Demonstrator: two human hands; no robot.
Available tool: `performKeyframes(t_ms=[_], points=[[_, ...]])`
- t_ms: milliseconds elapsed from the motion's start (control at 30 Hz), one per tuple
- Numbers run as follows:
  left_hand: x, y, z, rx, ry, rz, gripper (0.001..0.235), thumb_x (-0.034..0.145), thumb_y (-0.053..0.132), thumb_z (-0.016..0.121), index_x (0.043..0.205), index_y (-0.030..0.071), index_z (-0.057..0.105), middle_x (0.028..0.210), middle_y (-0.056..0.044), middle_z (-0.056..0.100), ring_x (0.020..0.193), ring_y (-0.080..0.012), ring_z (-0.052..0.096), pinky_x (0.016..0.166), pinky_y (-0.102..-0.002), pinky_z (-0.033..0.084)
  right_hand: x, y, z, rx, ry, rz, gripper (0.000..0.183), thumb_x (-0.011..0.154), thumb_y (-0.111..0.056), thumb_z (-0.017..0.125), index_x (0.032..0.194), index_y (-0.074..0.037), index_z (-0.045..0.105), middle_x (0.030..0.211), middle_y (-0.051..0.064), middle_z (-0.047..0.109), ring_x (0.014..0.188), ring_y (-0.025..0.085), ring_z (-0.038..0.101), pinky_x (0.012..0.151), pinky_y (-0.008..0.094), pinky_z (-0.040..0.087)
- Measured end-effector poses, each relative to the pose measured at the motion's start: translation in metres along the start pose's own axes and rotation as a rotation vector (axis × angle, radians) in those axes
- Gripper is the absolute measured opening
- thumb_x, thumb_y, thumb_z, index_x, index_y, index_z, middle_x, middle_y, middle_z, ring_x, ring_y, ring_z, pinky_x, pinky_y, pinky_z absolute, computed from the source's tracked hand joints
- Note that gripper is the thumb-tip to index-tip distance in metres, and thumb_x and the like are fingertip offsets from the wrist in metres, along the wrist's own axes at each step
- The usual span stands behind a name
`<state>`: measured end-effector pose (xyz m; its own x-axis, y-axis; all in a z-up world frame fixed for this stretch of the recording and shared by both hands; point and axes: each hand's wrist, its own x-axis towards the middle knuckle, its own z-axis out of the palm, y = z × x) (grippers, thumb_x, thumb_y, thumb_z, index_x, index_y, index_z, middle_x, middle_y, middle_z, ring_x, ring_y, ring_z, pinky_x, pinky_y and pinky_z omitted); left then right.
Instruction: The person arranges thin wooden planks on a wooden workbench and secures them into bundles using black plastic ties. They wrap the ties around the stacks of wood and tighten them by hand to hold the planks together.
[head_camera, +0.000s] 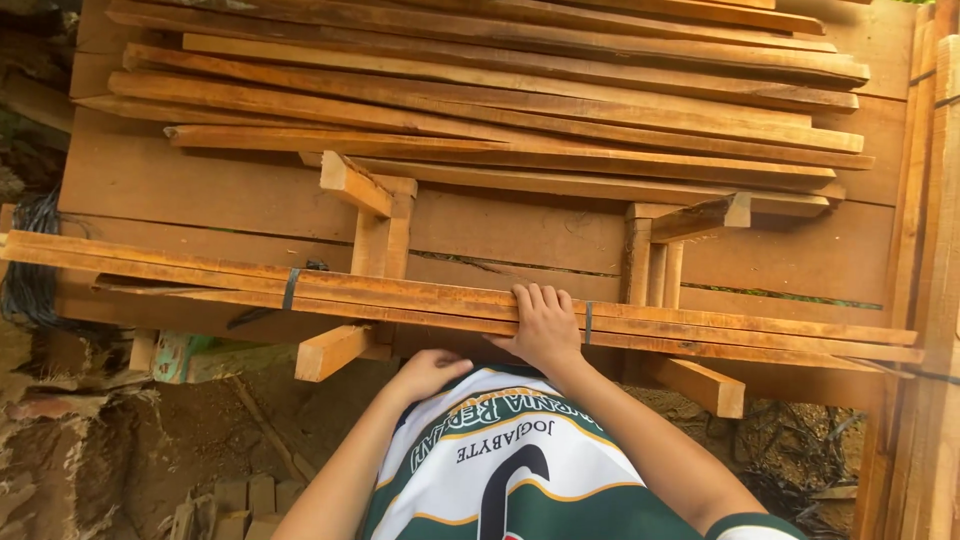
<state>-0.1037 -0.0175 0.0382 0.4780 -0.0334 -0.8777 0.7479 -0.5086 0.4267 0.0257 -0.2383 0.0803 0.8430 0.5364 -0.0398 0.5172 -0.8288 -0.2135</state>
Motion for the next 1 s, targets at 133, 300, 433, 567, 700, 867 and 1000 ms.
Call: performKeyframes(t_ms=[133,300,433,567,700,867,1000], points=[[-0.054,0.101,-0.022,0.069,0.041,0.360,0.029,0.089,0.045,0.072,0.102,0.021,0.081,0.093,-0.006,0.081,0.100,-0.0298,0.075,0.088,-0.041,0.059,0.006,0.011,-0.015,0.015,-0.114,-0.018,0.093,0.060,-0.075,0.077,0.127,-0.017,0.054,0.110,0.003,0.059,0.111,0.023,0.057,0.102,0.039,0.037],[-0.019,0.151,-0.041,0.781,0.311,0.551,0.113,0.063,0.071,0.078,0.156,0.022,0.037,0.152,-0.001,0.049,0.143,-0.0281,0.041,0.119,-0.053,0.027,0.008,0.051,-0.042,-0.019,-0.462,-0.032,0.109,0.055,-0.079,0.073,0.146,-0.025,0.044,0.134,0.001,0.059,0.130,0.024,0.054,0.110,0.045,0.035],[0.061,0.094,-0.017,1.079,0.467,0.646,0.099,0.058,0.063,0.082,0.142,0.023,0.046,0.131,0.003,0.057,0.122,-0.0227,0.054,0.101,-0.045,0.041,-0.003,0.066,-0.013,-0.014,-0.451,0.004,0.100,0.055,-0.079,0.073,0.134,-0.023,0.049,0.120,-0.001,0.060,0.121,0.021,0.058,0.101,0.040,0.041],[0.054,0.087,-0.018,1.097,0.648,0.757,0.089,0.054,0.057,0.082,0.131,0.021,0.054,0.112,0.004,0.058,0.108,-0.0185,0.059,0.094,-0.039,0.044,-0.007,0.061,-0.016,-0.022,-0.318,-0.047,0.087,0.056,-0.074,0.073,0.123,-0.021,0.055,0.108,-0.001,0.062,0.111,0.020,0.062,0.095,0.036,0.045],[0.046,0.084,-0.013,1.085,0.781,0.851,0.086,0.053,0.055,0.083,0.128,0.023,0.055,0.106,0.005,0.058,0.101,-0.0165,0.058,0.092,-0.037,0.043,-0.020,0.061,-0.009,-0.042,-0.106,-0.104,0.082,0.057,-0.072,0.076,0.118,-0.020,0.059,0.099,-0.002,0.063,0.103,0.017,0.064,0.091,0.034,0.047],[0.054,0.079,-0.009,1.033,0.783,0.827,0.085,0.054,0.060,0.080,0.126,0.023,0.057,0.109,0.004,0.059,0.103,-0.0168,0.058,0.095,-0.038,0.043,-0.019,0.061,-0.007,-0.037,-0.118,-0.082,0.085,0.055,-0.072,0.076,0.120,-0.021,0.058,0.102,-0.002,0.064,0.104,0.018,0.064,0.092,0.036,0.046],[0.043,0.078,-0.010,1.019,0.644,0.715,0.084,0.057,0.061,0.081,0.127,0.023,0.054,0.111,0.004,0.057,0.107,-0.0176,0.059,0.097,-0.041,0.043,-0.026,0.058,0.000,-0.008,-0.145,-0.051,0.087,0.052,-0.071,0.076,0.123,-0.024,0.057,0.107,-0.003,0.063,0.108,0.019,0.062,0.095,0.037,0.044]])
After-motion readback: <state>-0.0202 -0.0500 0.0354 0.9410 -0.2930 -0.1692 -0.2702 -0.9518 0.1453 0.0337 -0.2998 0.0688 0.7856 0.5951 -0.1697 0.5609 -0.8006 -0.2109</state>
